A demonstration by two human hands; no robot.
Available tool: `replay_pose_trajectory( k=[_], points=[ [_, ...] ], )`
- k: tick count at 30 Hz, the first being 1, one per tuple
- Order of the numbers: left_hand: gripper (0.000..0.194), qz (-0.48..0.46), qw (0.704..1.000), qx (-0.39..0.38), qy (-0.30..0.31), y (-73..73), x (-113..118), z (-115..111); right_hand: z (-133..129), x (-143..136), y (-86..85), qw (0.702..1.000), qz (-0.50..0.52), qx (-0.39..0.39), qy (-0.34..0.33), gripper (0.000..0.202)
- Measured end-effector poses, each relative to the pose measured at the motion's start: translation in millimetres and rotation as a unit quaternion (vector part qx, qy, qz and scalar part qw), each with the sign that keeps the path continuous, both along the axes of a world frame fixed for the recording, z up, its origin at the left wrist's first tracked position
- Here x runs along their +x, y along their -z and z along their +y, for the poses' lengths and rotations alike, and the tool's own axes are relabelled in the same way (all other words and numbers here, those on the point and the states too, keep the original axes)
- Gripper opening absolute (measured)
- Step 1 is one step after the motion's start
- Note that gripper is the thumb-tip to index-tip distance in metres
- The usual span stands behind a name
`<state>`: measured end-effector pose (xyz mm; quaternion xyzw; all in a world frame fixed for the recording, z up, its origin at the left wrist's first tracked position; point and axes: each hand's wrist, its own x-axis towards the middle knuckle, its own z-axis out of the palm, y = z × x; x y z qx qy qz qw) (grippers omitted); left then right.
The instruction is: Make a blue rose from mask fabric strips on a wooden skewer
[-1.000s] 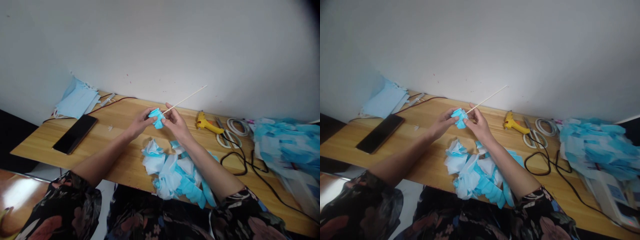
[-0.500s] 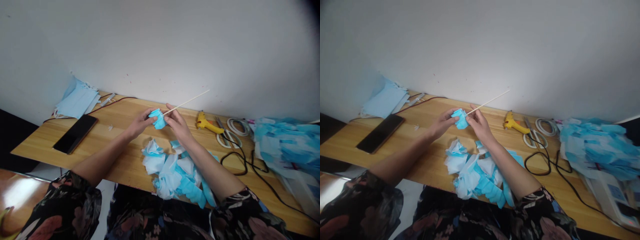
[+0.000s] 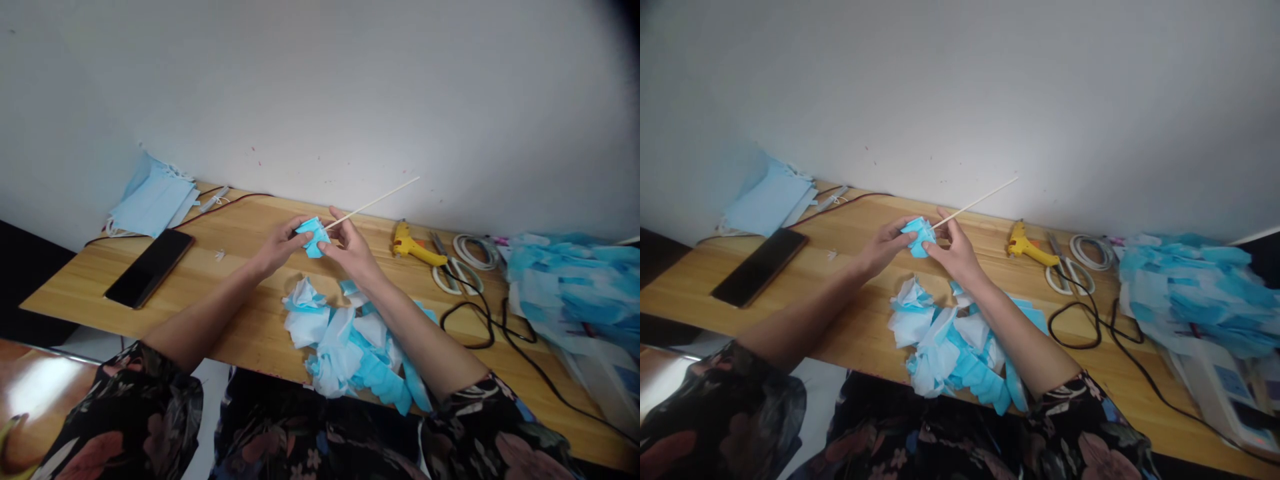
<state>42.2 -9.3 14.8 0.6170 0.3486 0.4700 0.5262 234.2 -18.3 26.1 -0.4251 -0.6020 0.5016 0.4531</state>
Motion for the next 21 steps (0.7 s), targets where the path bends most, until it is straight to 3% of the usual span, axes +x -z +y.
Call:
replay_pose_trajectory(
  k=[5,21],
  points=[
    [0.055,0.012,1.000,0.006,-0.002,-0.5,1,0,0,0,4.5,1.000,-0.025,0.005,0.010,0.101],
    [0.052,0.010,1.000,0.021,0.021,-3.2,2,-2,2,2,12.3,0.999,-0.029,0.035,0.015,0.080]
  ],
)
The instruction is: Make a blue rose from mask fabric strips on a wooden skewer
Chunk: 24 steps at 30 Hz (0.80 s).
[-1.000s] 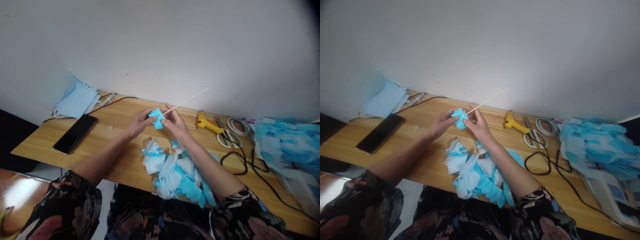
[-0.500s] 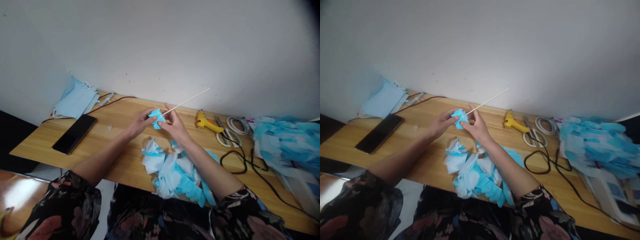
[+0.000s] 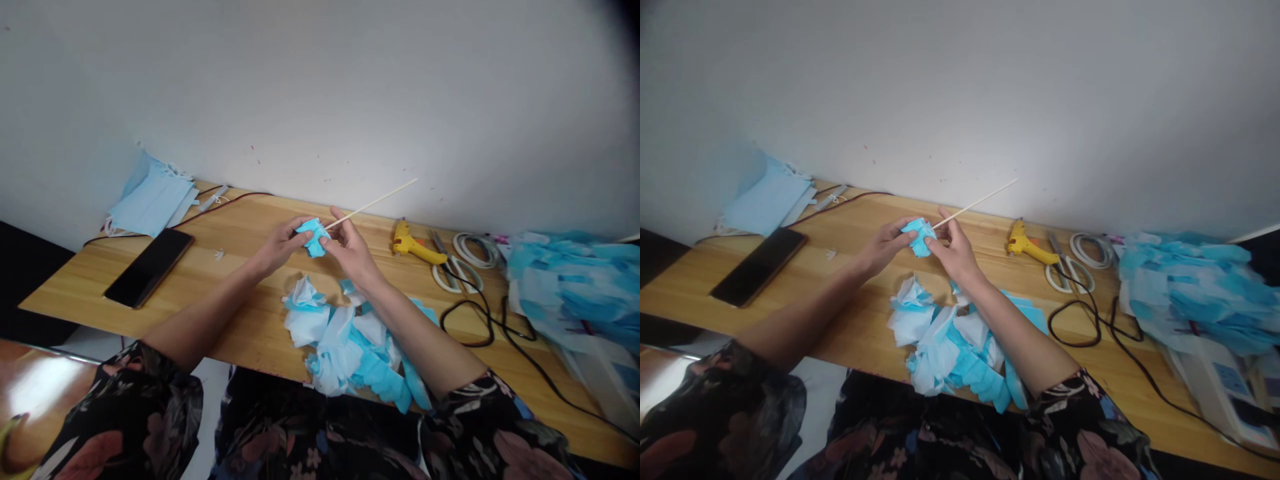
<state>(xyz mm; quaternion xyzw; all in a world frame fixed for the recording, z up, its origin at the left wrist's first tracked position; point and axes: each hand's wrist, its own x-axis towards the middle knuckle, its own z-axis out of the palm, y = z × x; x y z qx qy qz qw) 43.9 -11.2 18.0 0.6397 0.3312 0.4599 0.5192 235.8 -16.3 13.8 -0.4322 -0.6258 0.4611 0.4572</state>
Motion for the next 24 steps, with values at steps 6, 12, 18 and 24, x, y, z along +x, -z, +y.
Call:
replay_pose_trajectory(
  k=[6,12,18,24],
  points=[
    [0.051,-0.008,1.000,-0.006,0.001,-0.4,0,-1,2,0,1.5,1.000,0.020,-0.006,-0.003,0.072],
    [0.057,0.005,1.000,-0.007,-0.011,1.7,-1,0,-3,0,-8.7,0.997,0.058,-0.059,0.003,0.061],
    [0.057,0.029,0.999,0.021,-0.030,3.7,-4,3,-1,-1,-6.7,0.997,0.063,-0.037,0.001,0.068],
    [0.087,-0.017,1.000,-0.003,0.026,10.6,-1,5,0,-3,-5.6,0.998,0.056,-0.020,0.017,0.071]
  ],
)
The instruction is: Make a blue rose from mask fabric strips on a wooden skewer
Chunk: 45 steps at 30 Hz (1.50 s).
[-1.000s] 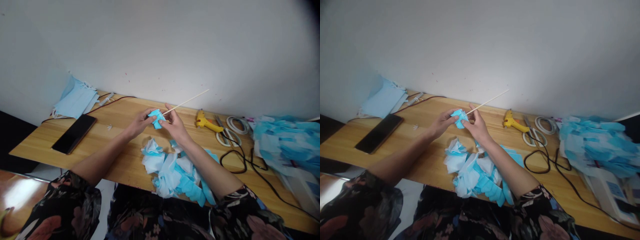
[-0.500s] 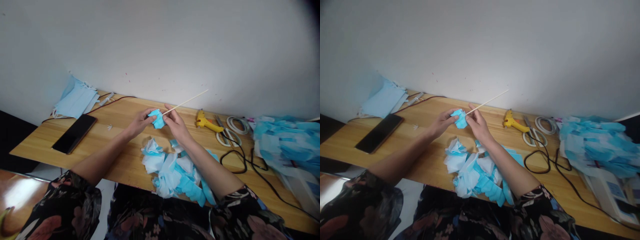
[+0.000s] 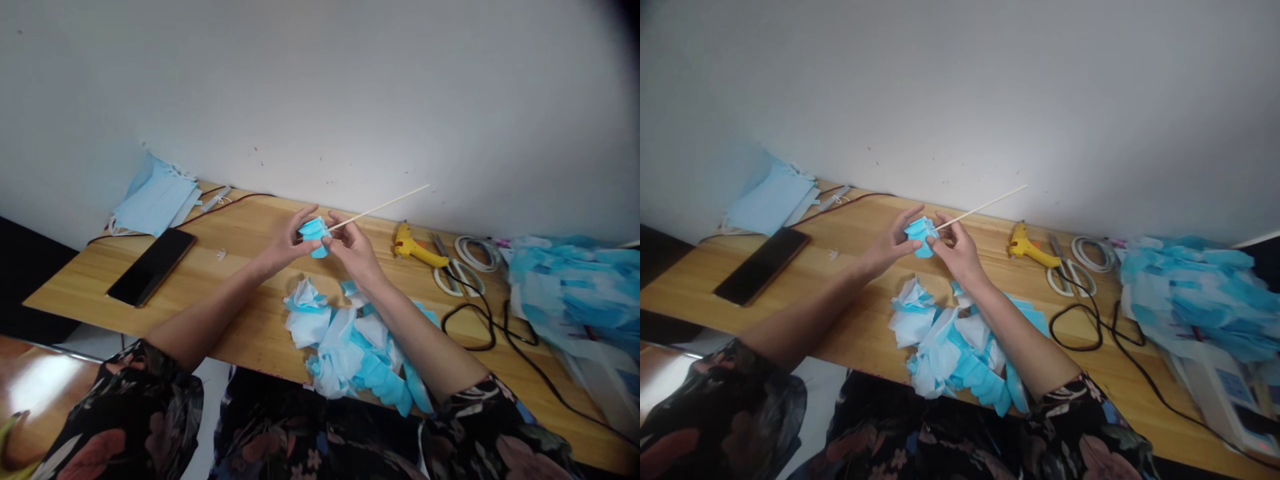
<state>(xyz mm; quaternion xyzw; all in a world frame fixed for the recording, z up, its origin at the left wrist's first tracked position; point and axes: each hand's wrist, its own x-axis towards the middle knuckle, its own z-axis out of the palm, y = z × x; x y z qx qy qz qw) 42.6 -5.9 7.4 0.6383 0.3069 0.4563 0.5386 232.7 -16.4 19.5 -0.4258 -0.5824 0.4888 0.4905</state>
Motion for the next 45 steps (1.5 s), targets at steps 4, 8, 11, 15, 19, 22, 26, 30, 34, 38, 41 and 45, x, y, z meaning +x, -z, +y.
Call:
replay_pose_trajectory(
  k=[4,8,11,15,19,22,26,30,34,38,41,45],
  points=[
    [0.105,-0.016,1.000,-0.009,0.010,6.1,2,2,-1,-1,0.3,1.000,-0.002,0.007,0.001,0.071],
    [0.103,-0.016,1.000,0.003,-0.003,6.6,2,2,1,1,2.4,1.000,-0.003,0.007,0.001,0.072],
    [0.105,-0.023,0.999,0.012,-0.035,4.8,0,4,4,6,1.1,1.000,-0.019,-0.003,0.017,0.064],
    [0.112,-0.054,0.994,0.024,-0.094,2.1,-7,11,0,14,-12.7,0.985,-0.153,0.058,0.050,0.041],
    [0.115,-0.058,0.990,0.016,-0.125,-1.8,-11,14,-8,20,-36.1,0.895,-0.338,0.280,0.076,0.031],
    [0.115,-0.049,0.991,0.028,-0.122,-5.1,-9,11,-3,28,-43.1,0.826,-0.433,0.355,0.067,0.040],
    [0.114,-0.046,0.992,0.054,-0.104,-8.0,-4,6,15,44,-28.6,0.803,-0.508,0.308,0.045,0.049],
    [0.121,-0.096,0.989,0.084,-0.079,-8.4,-2,5,25,50,-18.5,0.839,-0.476,0.262,0.024,0.039],
    [0.130,-0.156,0.983,0.082,-0.045,-8.7,1,3,17,44,-27.4,0.887,-0.401,0.228,0.027,0.036],
    [0.120,-0.132,0.989,0.056,-0.029,-10.9,5,-2,5,33,-29.9,0.915,-0.350,0.200,0.002,0.034],
    [0.099,-0.076,0.996,0.041,-0.007,-15.8,5,-7,0,23,-24.1,0.920,-0.342,0.191,-0.022,0.035],
    [0.069,-0.037,0.999,0.027,-0.011,-23.7,4,-13,4,24,-21.8,0.888,-0.402,0.214,-0.061,0.035]
  ],
)
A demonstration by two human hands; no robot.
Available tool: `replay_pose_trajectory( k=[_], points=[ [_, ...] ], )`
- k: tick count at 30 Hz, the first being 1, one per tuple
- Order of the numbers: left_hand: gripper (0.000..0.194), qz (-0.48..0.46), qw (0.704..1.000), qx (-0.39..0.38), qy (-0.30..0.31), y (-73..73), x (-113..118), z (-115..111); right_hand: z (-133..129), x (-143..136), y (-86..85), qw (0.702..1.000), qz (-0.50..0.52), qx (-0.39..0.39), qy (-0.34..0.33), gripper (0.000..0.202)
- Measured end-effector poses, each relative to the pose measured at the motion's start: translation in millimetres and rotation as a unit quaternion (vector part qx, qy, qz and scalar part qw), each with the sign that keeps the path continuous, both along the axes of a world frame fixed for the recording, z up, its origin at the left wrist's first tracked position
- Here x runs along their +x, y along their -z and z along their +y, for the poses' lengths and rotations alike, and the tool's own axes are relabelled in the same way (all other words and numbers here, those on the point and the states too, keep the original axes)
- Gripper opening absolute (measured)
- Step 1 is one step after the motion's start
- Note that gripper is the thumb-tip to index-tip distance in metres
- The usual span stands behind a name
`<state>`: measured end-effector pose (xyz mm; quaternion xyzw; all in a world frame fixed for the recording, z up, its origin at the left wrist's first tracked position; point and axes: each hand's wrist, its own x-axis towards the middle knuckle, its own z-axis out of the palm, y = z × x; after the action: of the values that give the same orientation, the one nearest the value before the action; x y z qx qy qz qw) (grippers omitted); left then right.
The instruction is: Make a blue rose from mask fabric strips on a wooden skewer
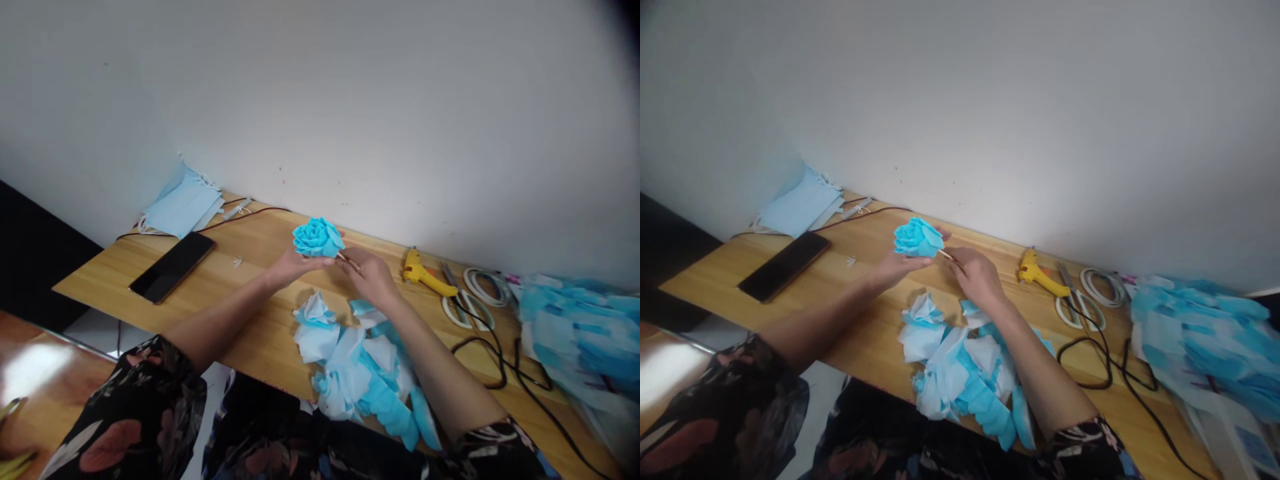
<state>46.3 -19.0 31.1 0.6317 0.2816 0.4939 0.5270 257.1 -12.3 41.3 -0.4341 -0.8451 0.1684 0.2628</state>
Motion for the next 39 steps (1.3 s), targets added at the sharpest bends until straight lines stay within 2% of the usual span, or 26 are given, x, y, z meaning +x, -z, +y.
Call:
replay_pose_trajectory(
  k=[1,3,5,8,11,17,20,25,28,31,34,37,39],
  points=[
    [0.063,0.006,1.000,0.000,-0.010,-0.9,0,-1,2,5,-1.8,1.000,-0.026,0.010,-0.014,0.038],
    [0.056,0.011,0.999,0.012,-0.047,-1.0,0,-1,7,17,-8.2,0.997,-0.066,0.019,-0.035,0.056],
    [0.058,0.005,0.995,0.045,-0.094,0.7,0,0,9,28,-17.0,0.996,-0.076,0.020,-0.037,0.073],
    [0.070,-0.005,0.985,0.107,-0.137,4.2,-1,0,2,31,-29.4,0.998,-0.025,0.036,-0.055,0.099],
    [0.069,0.005,0.982,0.143,-0.123,8.3,1,-1,-9,18,-34.2,0.995,0.034,0.057,-0.078,0.116],
    [0.064,0.043,0.983,0.172,-0.052,16.7,8,-7,-15,-2,-20.4,0.985,0.079,0.071,-0.135,0.110],
    [0.052,0.069,0.979,0.183,-0.054,19.1,9,-8,-16,-5,-14.8,0.984,0.090,0.060,-0.139,0.099],
    [0.038,0.097,0.977,0.179,-0.062,22.3,8,-4,-17,-11,-12.3,0.981,0.129,0.060,-0.135,0.064],
    [0.036,0.116,0.977,0.167,-0.065,23.4,7,0,-18,-10,-11.9,0.975,0.167,0.075,-0.129,0.059],
    [0.031,0.140,0.973,0.169,-0.077,22.1,7,1,-21,-11,-10.5,0.969,0.217,0.053,-0.107,0.066],
    [0.028,0.137,0.964,0.201,-0.107,17.4,6,0,-22,-15,-8.1,0.948,0.299,0.022,-0.105,0.085],
    [0.034,0.121,0.955,0.242,-0.117,12.3,6,0,-20,-22,-7.7,0.921,0.370,0.024,-0.120,0.105],
    [0.041,0.105,0.954,0.257,-0.116,11.0,6,1,-18,-26,-8.9,0.913,0.389,0.019,-0.120,0.113]
  ],
)
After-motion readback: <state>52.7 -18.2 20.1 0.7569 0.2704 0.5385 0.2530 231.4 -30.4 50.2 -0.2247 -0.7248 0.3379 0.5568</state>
